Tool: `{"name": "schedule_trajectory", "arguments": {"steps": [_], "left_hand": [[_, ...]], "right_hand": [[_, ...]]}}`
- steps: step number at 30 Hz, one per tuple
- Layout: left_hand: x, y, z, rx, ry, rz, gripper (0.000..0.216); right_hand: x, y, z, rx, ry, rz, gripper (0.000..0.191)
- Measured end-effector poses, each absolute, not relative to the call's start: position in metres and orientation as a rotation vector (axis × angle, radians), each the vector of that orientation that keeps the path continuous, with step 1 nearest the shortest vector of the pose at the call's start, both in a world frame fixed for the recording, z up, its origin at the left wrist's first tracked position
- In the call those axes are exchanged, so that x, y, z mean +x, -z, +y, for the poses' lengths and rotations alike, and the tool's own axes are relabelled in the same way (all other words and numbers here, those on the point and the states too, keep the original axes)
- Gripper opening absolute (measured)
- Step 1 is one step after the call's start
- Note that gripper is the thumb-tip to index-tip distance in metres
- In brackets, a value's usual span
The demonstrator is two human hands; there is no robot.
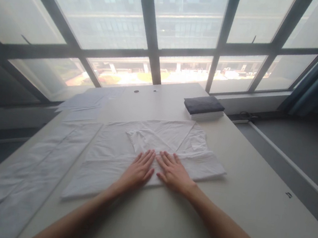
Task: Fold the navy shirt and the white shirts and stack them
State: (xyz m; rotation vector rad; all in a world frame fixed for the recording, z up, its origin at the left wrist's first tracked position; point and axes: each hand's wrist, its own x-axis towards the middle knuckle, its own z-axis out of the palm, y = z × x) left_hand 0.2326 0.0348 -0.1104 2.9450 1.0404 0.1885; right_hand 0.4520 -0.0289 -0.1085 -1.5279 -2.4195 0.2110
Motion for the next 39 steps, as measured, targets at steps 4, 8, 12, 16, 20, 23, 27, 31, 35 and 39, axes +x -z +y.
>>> {"name": "schedule_trajectory", "arguments": {"steps": [4, 8, 12, 16, 20, 23, 27, 31, 35, 39], "left_hand": [[0.234, 0.109, 0.035, 2.938, -0.17, 1.045, 0.061], [0.234, 0.109, 0.036, 2.927, -0.172, 1.052, 0.062], [0.233, 0.11, 0.035, 2.936, -0.207, 1.045, 0.062], [0.233, 0.111, 0.035, 2.945, -0.227, 1.045, 0.062], [0.233, 0.111, 0.035, 2.947, -0.23, 1.04, 0.061], [0.234, 0.111, 0.034, 2.942, -0.214, 1.042, 0.062], [0.234, 0.111, 0.035, 2.921, -0.195, 1.055, 0.062], [0.221, 0.105, 0.042, 2.901, -0.16, 0.947, 0.066], [0.185, 0.104, 0.052, 2.891, -0.143, 0.974, 0.067], [0.13, 0.116, 0.056, 2.885, -0.172, 1.146, 0.063]], "right_hand": [[0.499, 0.11, -0.017, -1.558, -0.225, -2.418, 0.062], [0.525, 0.112, -0.007, -1.698, -0.217, -2.244, 0.06], [0.511, 0.105, -0.012, -1.637, -0.113, -2.207, 0.057], [0.481, 0.1, -0.022, -1.551, -0.113, -2.248, 0.06], [0.466, 0.101, -0.026, -1.528, -0.188, -2.42, 0.066], [0.466, 0.102, -0.025, -1.563, -0.2, -2.442, 0.064], [0.468, 0.103, -0.024, -1.574, -0.206, -2.444, 0.063], [0.468, 0.105, -0.024, -1.584, -0.208, -2.456, 0.063], [0.469, 0.108, -0.023, -1.577, -0.201, -2.457, 0.063], [0.471, 0.11, -0.022, -1.577, -0.234, -2.456, 0.062]]}}
